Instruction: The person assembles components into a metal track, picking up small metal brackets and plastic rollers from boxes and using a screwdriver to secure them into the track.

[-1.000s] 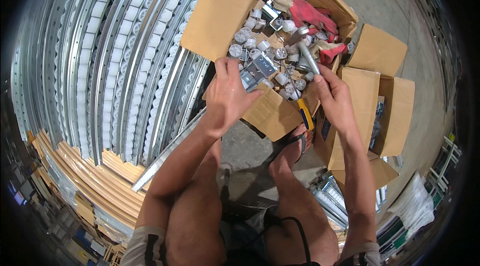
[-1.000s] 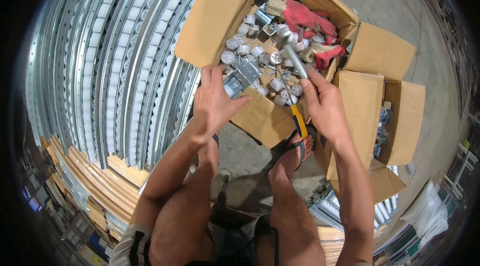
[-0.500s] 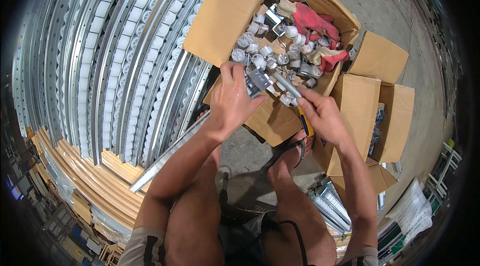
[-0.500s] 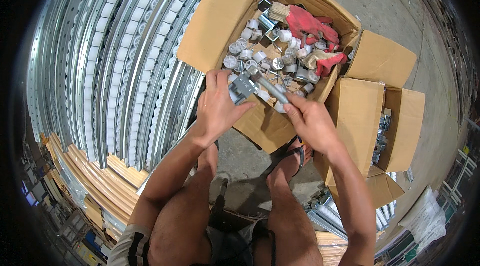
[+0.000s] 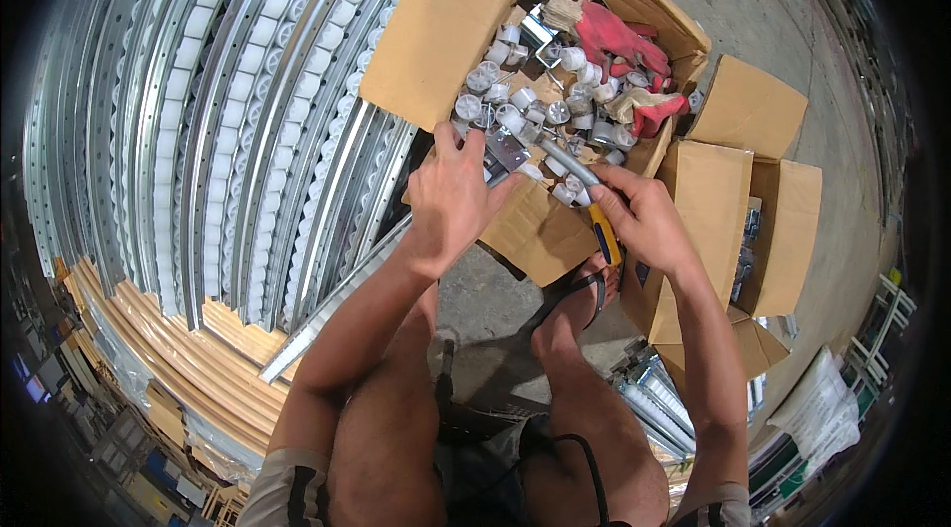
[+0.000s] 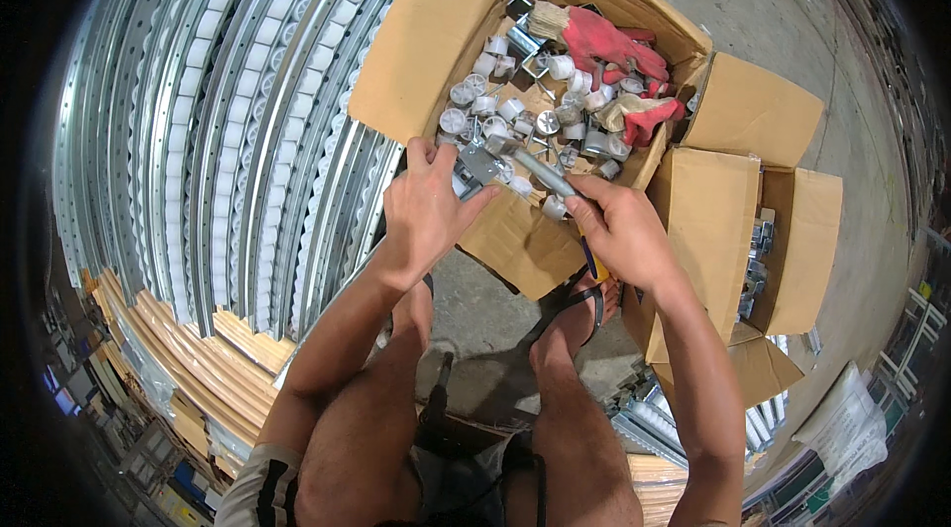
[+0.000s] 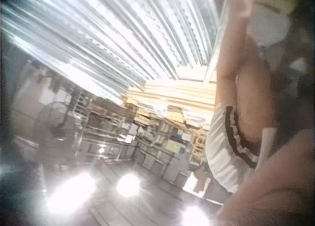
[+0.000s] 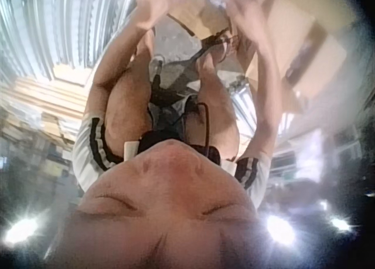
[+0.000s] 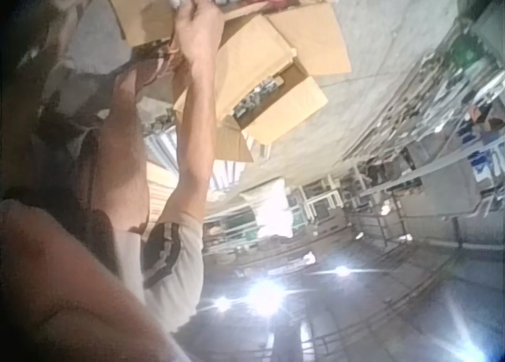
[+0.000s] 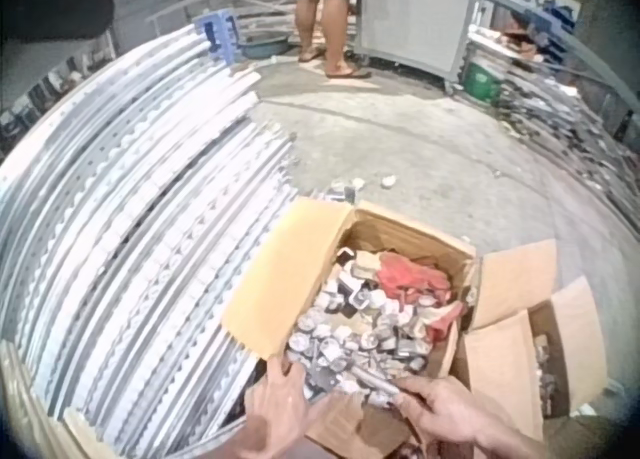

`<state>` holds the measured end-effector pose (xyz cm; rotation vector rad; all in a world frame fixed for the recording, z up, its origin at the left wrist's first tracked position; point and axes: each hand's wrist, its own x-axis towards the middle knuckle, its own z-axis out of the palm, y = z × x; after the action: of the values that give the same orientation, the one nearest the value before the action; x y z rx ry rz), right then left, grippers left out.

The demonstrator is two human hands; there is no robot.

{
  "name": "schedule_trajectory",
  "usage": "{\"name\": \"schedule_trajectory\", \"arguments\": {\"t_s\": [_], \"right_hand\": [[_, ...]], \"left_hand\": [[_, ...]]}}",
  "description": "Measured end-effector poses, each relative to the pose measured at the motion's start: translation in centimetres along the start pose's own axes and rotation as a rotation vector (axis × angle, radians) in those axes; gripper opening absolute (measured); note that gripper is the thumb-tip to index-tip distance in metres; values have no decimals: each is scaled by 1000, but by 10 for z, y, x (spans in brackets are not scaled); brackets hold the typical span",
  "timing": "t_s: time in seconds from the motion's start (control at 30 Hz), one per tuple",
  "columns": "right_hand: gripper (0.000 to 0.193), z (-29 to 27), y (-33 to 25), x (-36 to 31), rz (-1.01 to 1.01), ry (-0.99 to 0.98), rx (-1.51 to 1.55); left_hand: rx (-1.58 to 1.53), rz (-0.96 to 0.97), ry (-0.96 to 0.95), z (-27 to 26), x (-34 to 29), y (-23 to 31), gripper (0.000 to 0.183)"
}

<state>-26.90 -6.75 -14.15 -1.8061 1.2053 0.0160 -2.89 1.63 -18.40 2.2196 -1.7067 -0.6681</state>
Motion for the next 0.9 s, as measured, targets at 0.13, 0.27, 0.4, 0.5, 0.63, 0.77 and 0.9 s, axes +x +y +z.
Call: {"name": "schedule_trajectory", "arguments": {"t_s": [0.13,0.27,0.4,0.5,0.63,0.77,0.9], "right_hand": [[35,3,8,-1,282,91,110],[41,7,26,-13,171,122,16],[46,18,44,-22,147,127,5],[45,23,37,-17,139,100,-65],[40,26,24,-16,205,-39,-299],[46,17,14,-12,212,-147,-426],[45,6,18,-25,179,-226,-391]], "left_hand": [[62,89,91,1,-10,-4,60],[-16,217,253,-25,-59,-40,45],[-415,-432,-163,-55,-188,-96,39],[-1171,-1190,-210,-24,-327,-196,62],[-1847,-1467,325,-31,-325,-177,84],[-1927,-1111,776,8,-312,-201,86],[-1930,-1107,500,35,-324,-259,67]]}}
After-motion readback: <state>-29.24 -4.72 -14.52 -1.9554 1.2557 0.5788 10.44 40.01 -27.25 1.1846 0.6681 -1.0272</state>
